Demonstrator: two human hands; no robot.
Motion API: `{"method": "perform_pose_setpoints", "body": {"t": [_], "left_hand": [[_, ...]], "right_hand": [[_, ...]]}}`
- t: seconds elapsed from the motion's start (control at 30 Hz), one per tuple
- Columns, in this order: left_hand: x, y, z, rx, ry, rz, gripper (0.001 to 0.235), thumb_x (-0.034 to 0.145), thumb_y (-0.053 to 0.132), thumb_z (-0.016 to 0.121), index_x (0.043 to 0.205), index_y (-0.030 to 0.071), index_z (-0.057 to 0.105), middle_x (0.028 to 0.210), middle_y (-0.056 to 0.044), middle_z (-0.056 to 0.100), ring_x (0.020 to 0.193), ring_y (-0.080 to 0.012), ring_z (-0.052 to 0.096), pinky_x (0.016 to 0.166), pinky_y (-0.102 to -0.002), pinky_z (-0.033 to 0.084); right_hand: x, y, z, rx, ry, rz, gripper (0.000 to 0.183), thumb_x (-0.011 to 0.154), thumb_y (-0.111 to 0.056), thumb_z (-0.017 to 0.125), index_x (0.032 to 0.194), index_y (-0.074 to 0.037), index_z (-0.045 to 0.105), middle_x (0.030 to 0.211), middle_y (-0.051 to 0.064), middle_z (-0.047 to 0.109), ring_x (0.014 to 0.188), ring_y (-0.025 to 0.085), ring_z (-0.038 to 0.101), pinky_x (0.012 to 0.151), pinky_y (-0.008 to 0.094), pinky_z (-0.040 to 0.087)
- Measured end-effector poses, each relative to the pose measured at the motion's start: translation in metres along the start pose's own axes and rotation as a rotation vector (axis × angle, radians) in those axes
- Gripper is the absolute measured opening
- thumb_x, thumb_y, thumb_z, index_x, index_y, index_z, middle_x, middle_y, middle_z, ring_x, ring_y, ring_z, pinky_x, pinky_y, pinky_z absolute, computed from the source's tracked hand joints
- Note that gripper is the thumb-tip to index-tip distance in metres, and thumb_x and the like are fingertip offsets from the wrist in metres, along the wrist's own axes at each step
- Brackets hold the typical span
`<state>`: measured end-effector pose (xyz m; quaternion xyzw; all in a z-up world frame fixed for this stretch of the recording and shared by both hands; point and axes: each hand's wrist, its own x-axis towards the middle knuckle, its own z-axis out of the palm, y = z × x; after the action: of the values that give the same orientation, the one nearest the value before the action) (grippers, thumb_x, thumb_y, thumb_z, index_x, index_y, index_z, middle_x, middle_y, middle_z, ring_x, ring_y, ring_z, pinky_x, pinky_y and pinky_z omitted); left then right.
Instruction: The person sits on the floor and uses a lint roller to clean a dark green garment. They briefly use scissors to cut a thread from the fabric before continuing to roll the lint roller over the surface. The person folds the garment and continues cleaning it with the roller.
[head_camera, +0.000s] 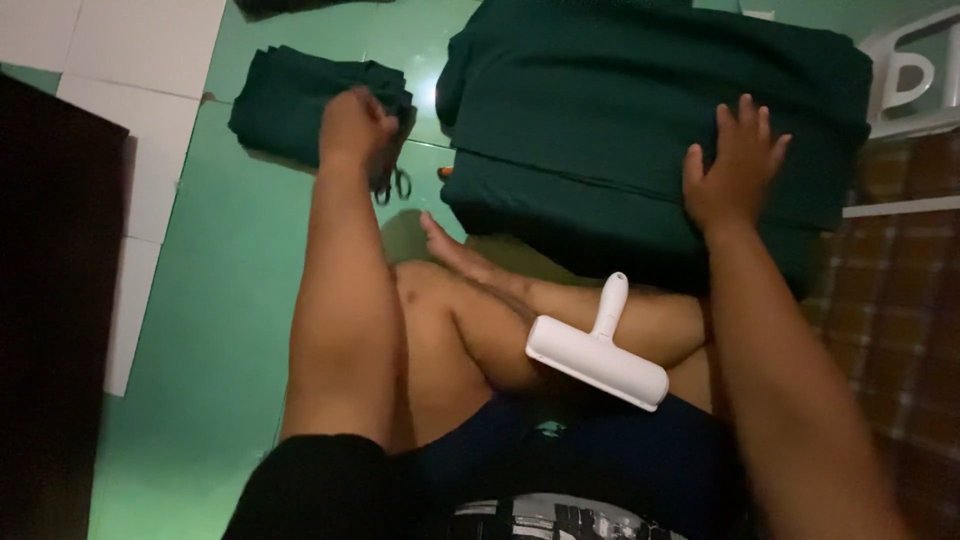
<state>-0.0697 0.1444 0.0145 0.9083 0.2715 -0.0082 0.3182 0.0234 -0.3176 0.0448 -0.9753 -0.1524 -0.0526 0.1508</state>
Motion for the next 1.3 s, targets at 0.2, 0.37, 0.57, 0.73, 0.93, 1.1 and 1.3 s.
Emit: {"method": "perform_pose_setpoints", "body": {"t": [0.2, 0.37, 0.57, 0.73, 0.93, 1.1, 1.3], "left_hand": [[-0.051, 0.047, -0.064, -0.646, -0.028, 0.518, 0.008, 0.1, 0.013, 0.072, 0.104, 0.013, 0.065, 0.1, -0.003, 0.07, 0.093, -0.0151, 0.07, 0.086, -0.03, 0.058], [-0.05, 0.064, -0.052, -0.826, -0.212, 0.716, 0.006, 0.105, 0.015, 0.064, 0.107, 0.014, 0.058, 0.102, -0.004, 0.063, 0.095, -0.0183, 0.066, 0.089, -0.034, 0.058], [-0.039, 0.045, -0.052, -0.919, -0.273, 0.823, 0.009, 0.11, 0.029, 0.061, 0.11, 0.02, 0.059, 0.1, 0.0, 0.061, 0.09, -0.0188, 0.06, 0.087, -0.043, 0.057], [-0.031, 0.05, -0.042, -0.847, -0.327, 0.849, 0.011, 0.107, 0.022, 0.063, 0.112, 0.015, 0.058, 0.1, -0.004, 0.062, 0.088, -0.017, 0.062, 0.082, -0.032, 0.056], [0.006, 0.018, 0.027, -0.835, -0.207, 0.778, 0.036, 0.109, 0.039, 0.055, 0.136, 0.015, 0.055, 0.134, -0.013, 0.063, 0.129, -0.0354, 0.063, 0.111, -0.053, 0.06], [0.022, 0.0, 0.06, -0.323, -0.282, 0.238, 0.027, 0.098, 0.029, 0.071, 0.119, 0.013, 0.073, 0.118, -0.009, 0.075, 0.107, -0.0252, 0.071, 0.091, -0.043, 0.055], [0.038, -0.004, 0.077, -0.323, -0.328, 0.306, 0.014, 0.098, 0.027, 0.073, 0.095, 0.016, 0.079, 0.099, -0.007, 0.078, 0.089, -0.0257, 0.071, 0.078, -0.051, 0.057]], "right_hand": [[-0.02, -0.108, 0.01, 0.239, 0.137, -0.366, 0.02, 0.102, -0.012, 0.056, 0.119, -0.009, 0.065, 0.114, 0.014, 0.066, 0.105, 0.031, 0.063, 0.096, 0.05, 0.04], [-0.032, -0.192, 0.046, 1.252, -0.65, 0.055, 0.027, 0.107, -0.032, 0.047, 0.117, -0.013, 0.063, 0.09, 0.007, 0.062, 0.079, 0.016, 0.061, 0.073, 0.032, 0.047], [-0.035, -0.198, 0.038, 1.782, -0.799, 0.209, 0.035, 0.099, -0.031, 0.069, 0.119, -0.004, 0.062, 0.103, 0.004, 0.061, 0.077, 0.012, 0.05, 0.069, 0.028, 0.042], [-0.032, -0.202, 0.018, 1.626, -0.981, 0.155, 0.063, 0.091, -0.029, 0.075, 0.14, 0.002, 0.051, 0.131, 0.024, 0.068, 0.097, 0.015, 0.069, 0.067, 0.023, 0.052], [-0.034, -0.193, 0.031, 1.516, -0.911, 0.141, 0.089, 0.084, -0.065, 0.068, 0.142, 0.0, 0.05, 0.089, 0.008, 0.057, 0.073, 0.013, 0.05, 0.072, 0.028, 0.045], [-0.04, -0.163, 0.054, 1.501, -0.919, 0.194, 0.046, 0.096, -0.041, 0.069, 0.128, -0.01, 0.059, 0.085, 0.008, 0.061, 0.065, 0.014, 0.049, 0.068, 0.027, 0.046], [-0.047, -0.189, 0.032, 1.365, -0.952, 0.446, 0.051, 0.095, -0.039, 0.066, 0.129, -0.003, 0.058, 0.084, 0.005, 0.059, 0.071, 0.009, 0.052, 0.058, 0.019, 0.037]]}}
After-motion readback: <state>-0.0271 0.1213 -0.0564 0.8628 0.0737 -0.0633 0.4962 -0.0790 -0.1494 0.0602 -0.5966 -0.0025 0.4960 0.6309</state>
